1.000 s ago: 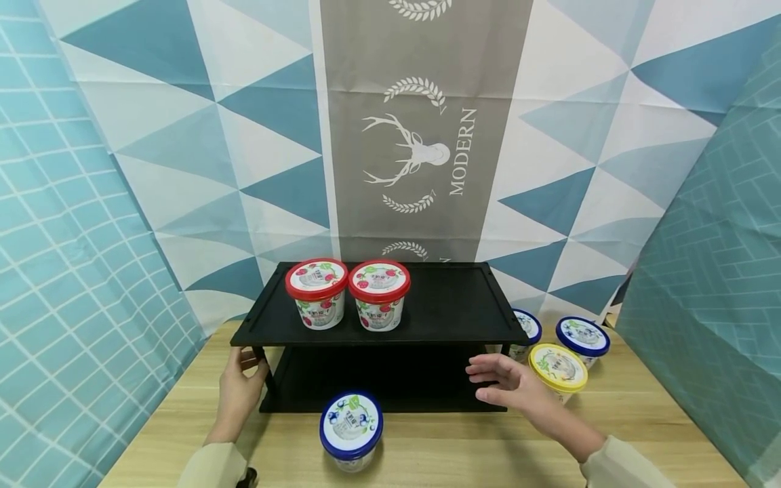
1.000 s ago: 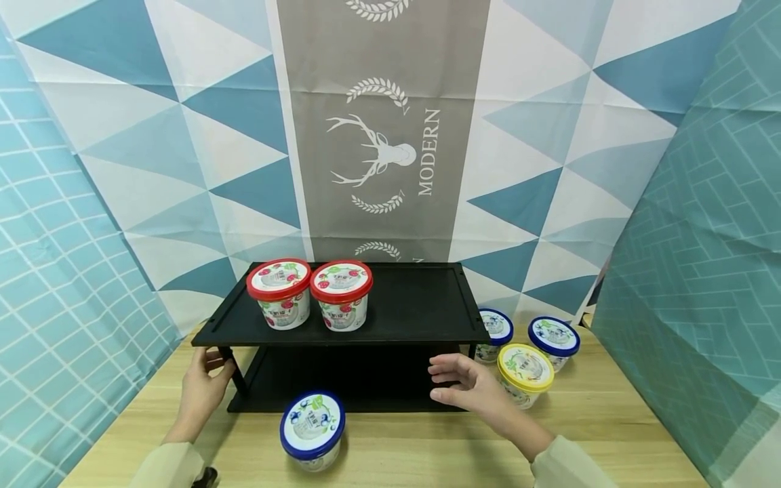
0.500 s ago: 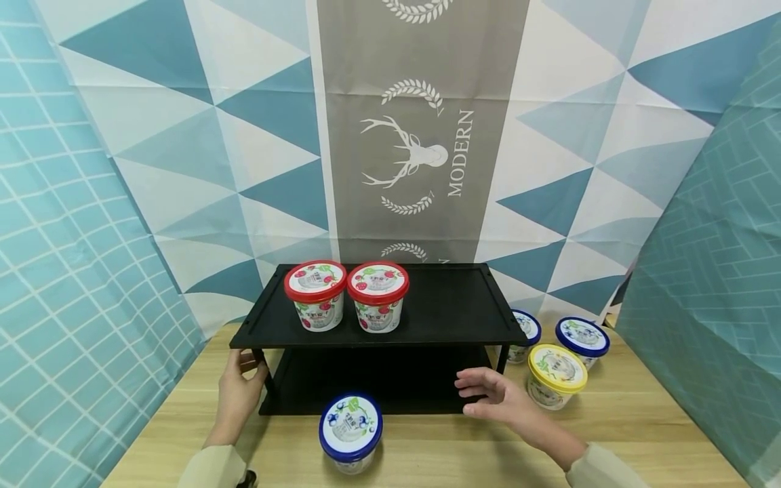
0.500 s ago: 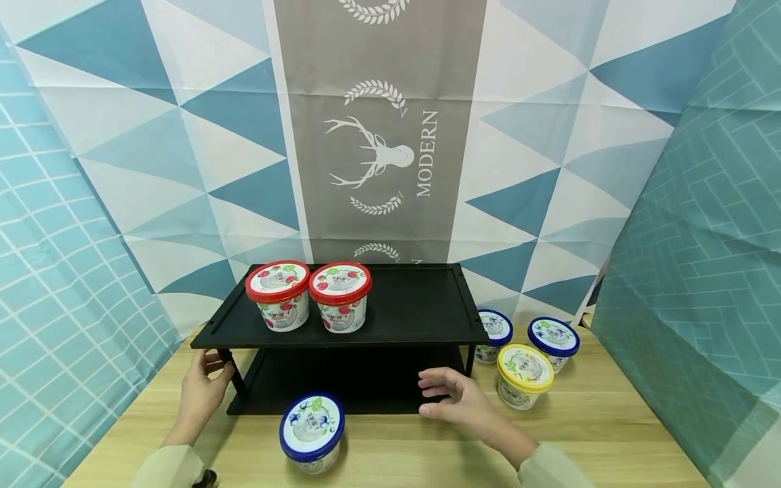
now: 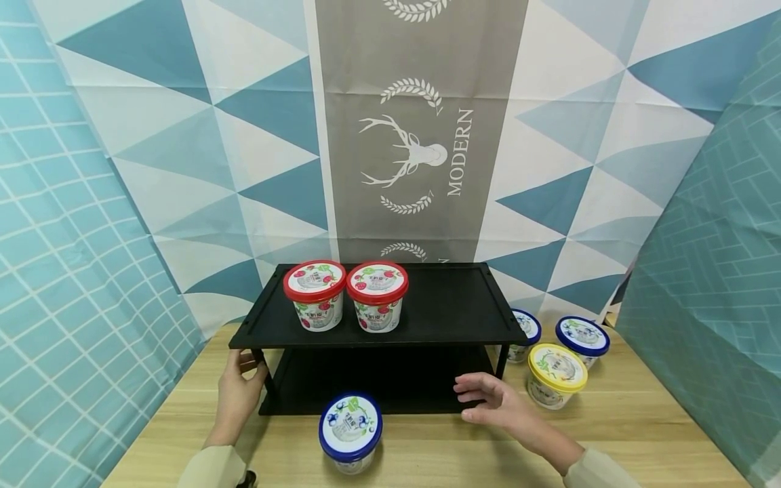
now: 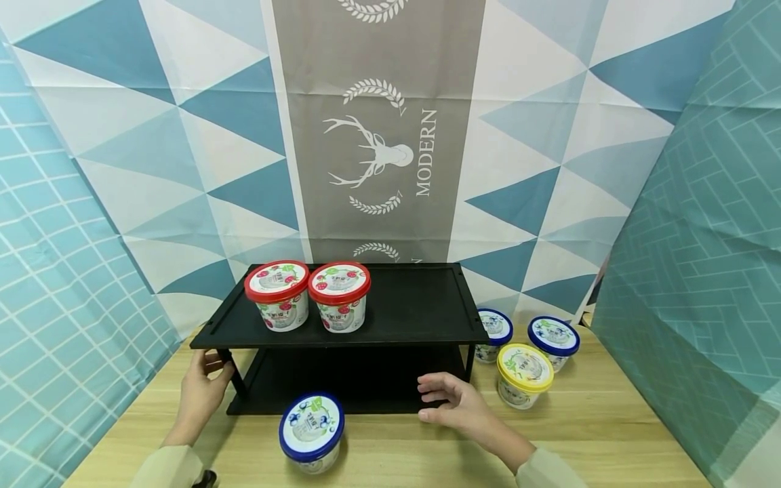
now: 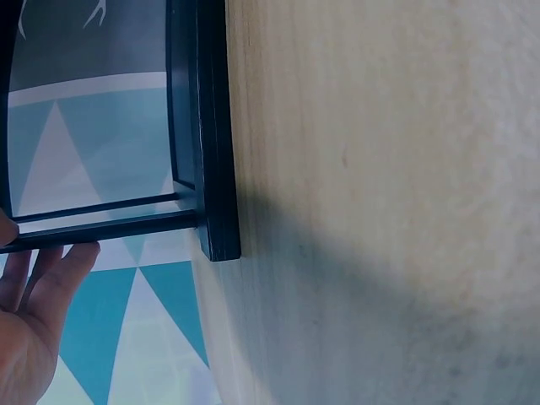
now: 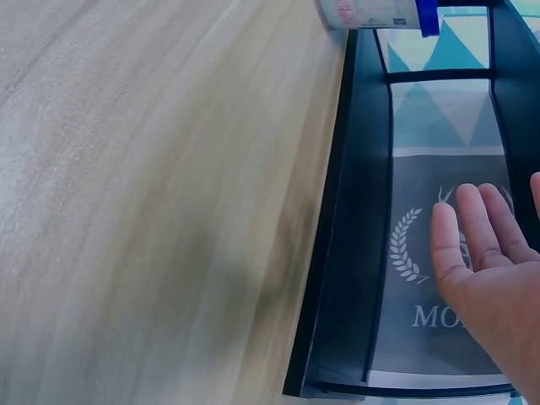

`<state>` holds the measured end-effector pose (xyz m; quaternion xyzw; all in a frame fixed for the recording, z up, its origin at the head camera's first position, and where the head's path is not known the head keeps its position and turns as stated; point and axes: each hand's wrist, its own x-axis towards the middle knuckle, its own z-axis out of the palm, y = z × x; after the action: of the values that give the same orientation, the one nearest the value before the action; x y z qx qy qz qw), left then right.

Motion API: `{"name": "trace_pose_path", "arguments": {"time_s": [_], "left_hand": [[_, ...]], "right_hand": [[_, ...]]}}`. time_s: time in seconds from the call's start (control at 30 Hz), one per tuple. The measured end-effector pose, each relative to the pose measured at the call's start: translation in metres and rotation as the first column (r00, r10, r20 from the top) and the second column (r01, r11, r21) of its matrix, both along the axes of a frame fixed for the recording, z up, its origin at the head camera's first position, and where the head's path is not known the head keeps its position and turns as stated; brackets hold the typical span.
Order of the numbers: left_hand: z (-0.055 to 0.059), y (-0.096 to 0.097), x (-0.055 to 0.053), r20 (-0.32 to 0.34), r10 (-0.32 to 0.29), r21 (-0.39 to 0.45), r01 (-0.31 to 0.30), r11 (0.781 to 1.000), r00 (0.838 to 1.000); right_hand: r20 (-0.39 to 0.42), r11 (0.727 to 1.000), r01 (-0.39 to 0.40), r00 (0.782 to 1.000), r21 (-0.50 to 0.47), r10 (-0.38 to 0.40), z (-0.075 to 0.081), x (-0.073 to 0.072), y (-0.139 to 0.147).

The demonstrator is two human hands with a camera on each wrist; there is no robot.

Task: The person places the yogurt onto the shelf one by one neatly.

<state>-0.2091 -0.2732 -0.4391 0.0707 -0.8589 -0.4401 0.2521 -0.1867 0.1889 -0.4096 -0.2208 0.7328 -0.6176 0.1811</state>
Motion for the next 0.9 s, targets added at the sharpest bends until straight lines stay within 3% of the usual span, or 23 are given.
{"name": "trace_pose_path", "arguments": {"time_s": [0.43, 0.73, 0.9], "left_hand": [[0.001, 0.0, 0.001, 0.021, -0.004, 0.008, 0.004, 1.0, 1.0], [0.002, 0.001, 0.002, 0.024, 0.001, 0.006, -0.001, 1.0, 1.0], [0.003, 0.002, 0.002, 0.016, -0.001, 0.006, 0.001, 1.0, 1.0]], "right_hand": [[-0.055, 1.0, -0.009, 0.998, -0.009, 0.008, -0.012, 0.0, -0.007], [-0.074, 0.999, 0.001, 0.997, 0.043, 0.002, -0.016, 0.0, -0.011], [-0.126, 0.996, 0.003, 0.992, 0.095, 0.009, -0.017, 0.0, -0.014]]}}
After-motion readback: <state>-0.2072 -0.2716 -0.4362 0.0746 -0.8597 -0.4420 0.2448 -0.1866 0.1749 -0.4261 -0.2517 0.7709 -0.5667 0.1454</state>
